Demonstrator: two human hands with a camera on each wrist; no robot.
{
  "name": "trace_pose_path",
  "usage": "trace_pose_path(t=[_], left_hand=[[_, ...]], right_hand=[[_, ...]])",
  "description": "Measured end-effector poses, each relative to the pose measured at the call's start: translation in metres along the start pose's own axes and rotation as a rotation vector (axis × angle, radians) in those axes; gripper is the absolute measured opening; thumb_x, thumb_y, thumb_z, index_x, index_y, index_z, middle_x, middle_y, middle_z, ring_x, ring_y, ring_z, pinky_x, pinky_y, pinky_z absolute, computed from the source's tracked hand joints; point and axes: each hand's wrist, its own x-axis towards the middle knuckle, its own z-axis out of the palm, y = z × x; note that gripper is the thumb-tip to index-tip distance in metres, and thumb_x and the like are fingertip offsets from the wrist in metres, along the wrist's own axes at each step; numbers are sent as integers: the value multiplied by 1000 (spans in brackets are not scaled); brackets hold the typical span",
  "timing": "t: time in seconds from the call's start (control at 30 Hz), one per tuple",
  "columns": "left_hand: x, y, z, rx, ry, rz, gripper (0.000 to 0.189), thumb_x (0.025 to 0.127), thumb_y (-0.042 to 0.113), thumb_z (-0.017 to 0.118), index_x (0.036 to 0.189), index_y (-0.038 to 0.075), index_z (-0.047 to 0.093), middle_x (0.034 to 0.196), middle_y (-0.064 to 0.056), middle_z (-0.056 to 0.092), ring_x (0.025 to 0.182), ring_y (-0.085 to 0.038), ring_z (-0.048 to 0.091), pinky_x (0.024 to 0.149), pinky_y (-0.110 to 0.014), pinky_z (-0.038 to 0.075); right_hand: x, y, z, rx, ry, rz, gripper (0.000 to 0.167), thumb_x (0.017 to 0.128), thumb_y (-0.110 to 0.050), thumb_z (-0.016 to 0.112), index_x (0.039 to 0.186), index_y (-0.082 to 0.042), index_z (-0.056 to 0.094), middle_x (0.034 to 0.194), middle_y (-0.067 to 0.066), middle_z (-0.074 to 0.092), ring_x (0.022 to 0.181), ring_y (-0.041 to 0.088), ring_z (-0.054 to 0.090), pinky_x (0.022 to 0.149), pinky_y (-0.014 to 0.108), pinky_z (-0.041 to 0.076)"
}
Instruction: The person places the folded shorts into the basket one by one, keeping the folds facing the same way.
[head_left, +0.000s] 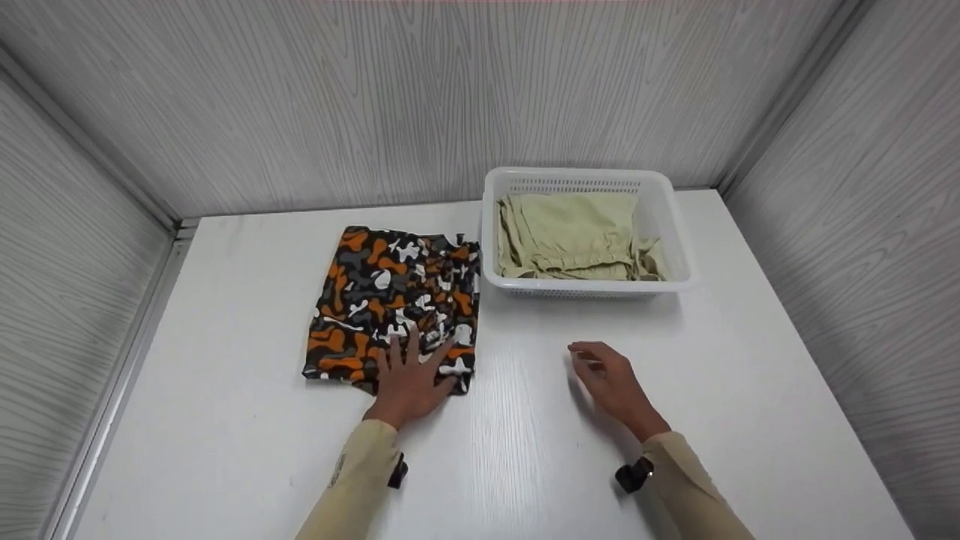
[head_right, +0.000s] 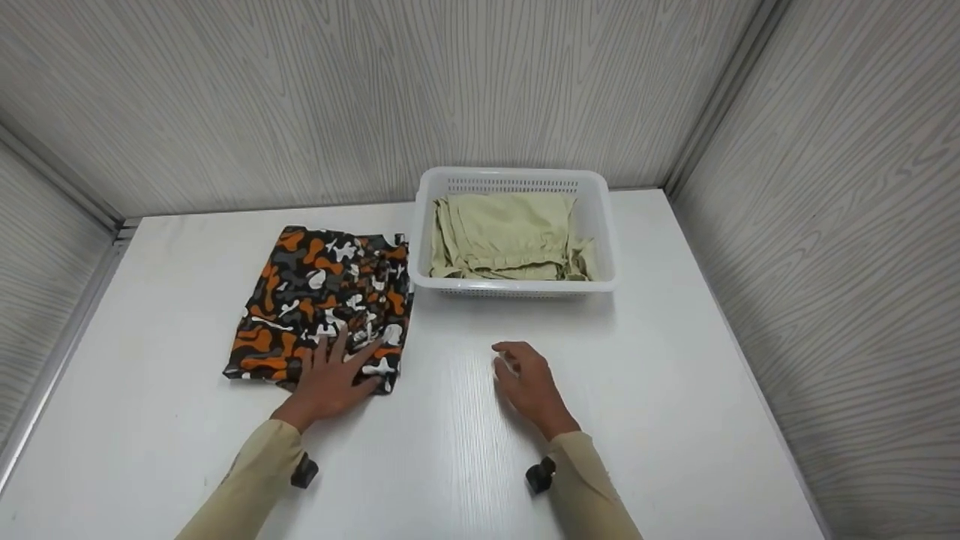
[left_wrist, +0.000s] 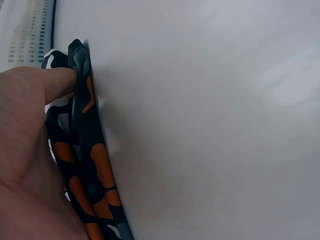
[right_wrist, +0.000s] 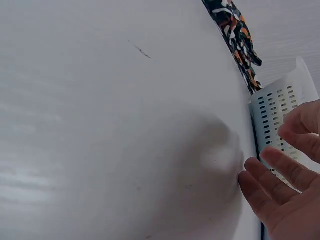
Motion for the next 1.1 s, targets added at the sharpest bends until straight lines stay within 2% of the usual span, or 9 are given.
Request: trace_pose_path(t=[0.13, 0.3, 0.77, 0.93, 1.1], left_hand=[[-26, 6, 10, -27, 47, 73, 61, 102, 45, 56, 158, 29, 39, 165, -27, 9, 147, -58, 1, 115, -72, 0], [-45, 6, 19, -58, 60, 148, 60, 102, 45, 57, 157, 29, 40, 165, -27, 9, 147, -58, 2, 114, -72, -1], [-82, 8, 13, -67, -109, 226, 61, 99, 43, 63, 155, 35, 42, 167, -20, 12, 150, -53, 3, 116, -71, 3], [-95, 10, 15, -81, -177, 280, 63, 95, 38, 70, 153, 37, 44, 167, -18, 15, 150, -52, 4, 115, -71, 0], [-100, 13, 12, -67, -218, 316, 64, 90, 29, 77, 147, 40, 51, 166, -13, 21, 151, -48, 8, 115, -72, 2]], right_hand=[[7, 0, -4, 17, -3, 64, 30, 104, -13, 59, 131, -1, 64, 130, 12, 64, 120, 30, 62, 99, 49, 50], [12, 3, -6, 17, 12, 97, 30, 104, -15, 60, 131, -2, 64, 131, 13, 64, 120, 31, 62, 101, 48, 49], [15, 0, -4, 13, 8, 123, 31, 104, -14, 59, 131, -1, 64, 132, 14, 63, 119, 31, 62, 101, 47, 49], [14, -1, -5, 6, 8, 134, 31, 104, -16, 60, 131, -2, 64, 132, 14, 63, 119, 31, 62, 101, 46, 50], [15, -5, -5, 0, -1, 126, 34, 104, -16, 59, 134, 0, 61, 133, 18, 61, 118, 34, 62, 100, 49, 50]])
